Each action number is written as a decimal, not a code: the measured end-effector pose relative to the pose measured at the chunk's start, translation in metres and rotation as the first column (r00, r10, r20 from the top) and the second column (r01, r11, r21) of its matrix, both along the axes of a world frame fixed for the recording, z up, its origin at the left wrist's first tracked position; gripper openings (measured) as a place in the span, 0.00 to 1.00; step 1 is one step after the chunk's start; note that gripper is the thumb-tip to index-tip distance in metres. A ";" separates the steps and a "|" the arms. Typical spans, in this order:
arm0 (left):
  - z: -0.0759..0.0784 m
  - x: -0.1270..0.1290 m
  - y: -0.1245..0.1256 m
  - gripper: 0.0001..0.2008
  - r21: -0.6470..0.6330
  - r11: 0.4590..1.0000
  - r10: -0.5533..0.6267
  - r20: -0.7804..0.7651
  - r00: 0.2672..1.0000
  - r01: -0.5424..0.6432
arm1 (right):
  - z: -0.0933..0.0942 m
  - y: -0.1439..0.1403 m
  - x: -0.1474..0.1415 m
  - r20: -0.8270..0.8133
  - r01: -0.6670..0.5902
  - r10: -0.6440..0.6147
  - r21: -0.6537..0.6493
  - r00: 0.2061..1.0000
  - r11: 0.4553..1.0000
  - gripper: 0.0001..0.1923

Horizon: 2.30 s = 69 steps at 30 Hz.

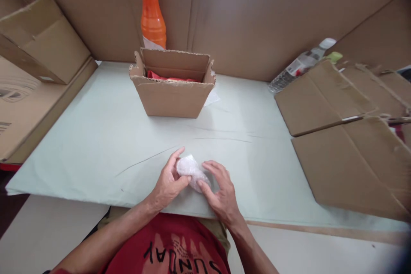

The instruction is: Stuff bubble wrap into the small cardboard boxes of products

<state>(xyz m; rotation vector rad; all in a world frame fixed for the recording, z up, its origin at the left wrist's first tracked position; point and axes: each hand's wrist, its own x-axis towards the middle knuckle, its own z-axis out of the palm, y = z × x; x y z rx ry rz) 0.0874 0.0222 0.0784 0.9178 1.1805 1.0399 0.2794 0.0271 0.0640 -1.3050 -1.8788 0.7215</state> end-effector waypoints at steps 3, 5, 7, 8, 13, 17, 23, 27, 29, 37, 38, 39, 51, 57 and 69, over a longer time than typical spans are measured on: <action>-0.001 -0.003 0.000 0.39 0.015 1.000 -0.022 0.006 1.000 0.021 | 0.002 0.007 0.003 -0.071 -0.112 0.105 -0.096 0.992 0.989 0.31; -0.004 -0.005 0.000 0.38 0.022 0.999 -0.035 0.021 0.999 0.035 | 0.002 0.011 0.002 -0.138 -0.224 0.197 -0.226 0.971 0.948 0.27; -0.007 -0.009 0.001 0.36 0.031 0.999 -0.039 0.006 0.999 0.039 | 0.001 0.015 -0.003 -0.159 -0.248 0.208 -0.301 0.965 0.921 0.19; -0.008 -0.013 0.002 0.35 0.049 0.998 -0.045 -0.030 0.999 0.046 | 0.001 0.016 -0.006 -0.156 -0.232 0.192 -0.309 0.969 0.922 0.16; 0.018 -0.048 0.028 0.31 0.475 0.873 0.156 -0.484 0.861 0.109 | 0.003 0.024 -0.012 -0.114 -0.170 0.142 -0.296 0.983 0.940 0.14; 0.064 -0.079 0.083 0.31 0.810 0.536 0.614 -0.568 0.548 0.239 | 0.012 0.035 -0.005 -0.045 -0.111 0.103 -0.260 0.994 0.959 0.15; 0.086 -0.098 0.157 0.30 0.829 0.427 0.807 -0.530 0.260 0.361 | 0.032 0.053 0.006 0.070 -0.030 0.041 -0.152 0.997 0.988 0.13; 0.079 -0.103 0.161 0.24 0.849 0.364 0.769 -0.507 0.391 0.383 | 0.056 0.075 0.030 0.082 0.033 -0.035 0.023 0.996 0.999 0.13; 0.079 -0.105 0.146 0.21 0.853 0.329 0.722 -0.503 0.475 0.404 | 0.075 0.088 0.043 0.064 0.079 -0.087 0.109 0.994 0.991 0.13; 0.084 -0.117 0.034 0.17 0.796 0.399 0.586 -0.603 0.541 0.454 | 0.182 0.126 -0.001 0.165 -0.164 0.108 0.375 0.980 0.912 0.08; 0.084 -0.119 0.024 0.17 0.794 0.405 0.584 -0.606 0.541 0.452 | 0.191 0.130 -0.015 0.229 -0.280 0.205 0.371 0.952 0.885 0.07; 0.083 -0.120 0.017 0.16 0.795 0.410 0.583 -0.606 0.542 0.447 | 0.196 0.135 -0.030 0.291 -0.393 0.301 0.346 0.908 0.852 0.07; 0.077 -0.124 0.012 0.14 0.833 0.417 0.571 -0.552 0.608 0.364 | 0.167 0.153 -0.121 0.880 -0.700 0.468 -0.282 0.085 0.656 0.08; 0.078 -0.122 0.018 0.14 0.851 0.410 0.582 -0.520 0.625 0.327 | 0.181 0.151 -0.120 0.812 -0.746 0.530 -0.194 0.242 0.637 0.12; 0.073 -0.122 0.005 0.28 0.909 0.392 0.813 -0.414 0.409 0.142 | 0.185 0.154 -0.079 0.510 -0.708 0.606 0.009 0.610 0.706 0.13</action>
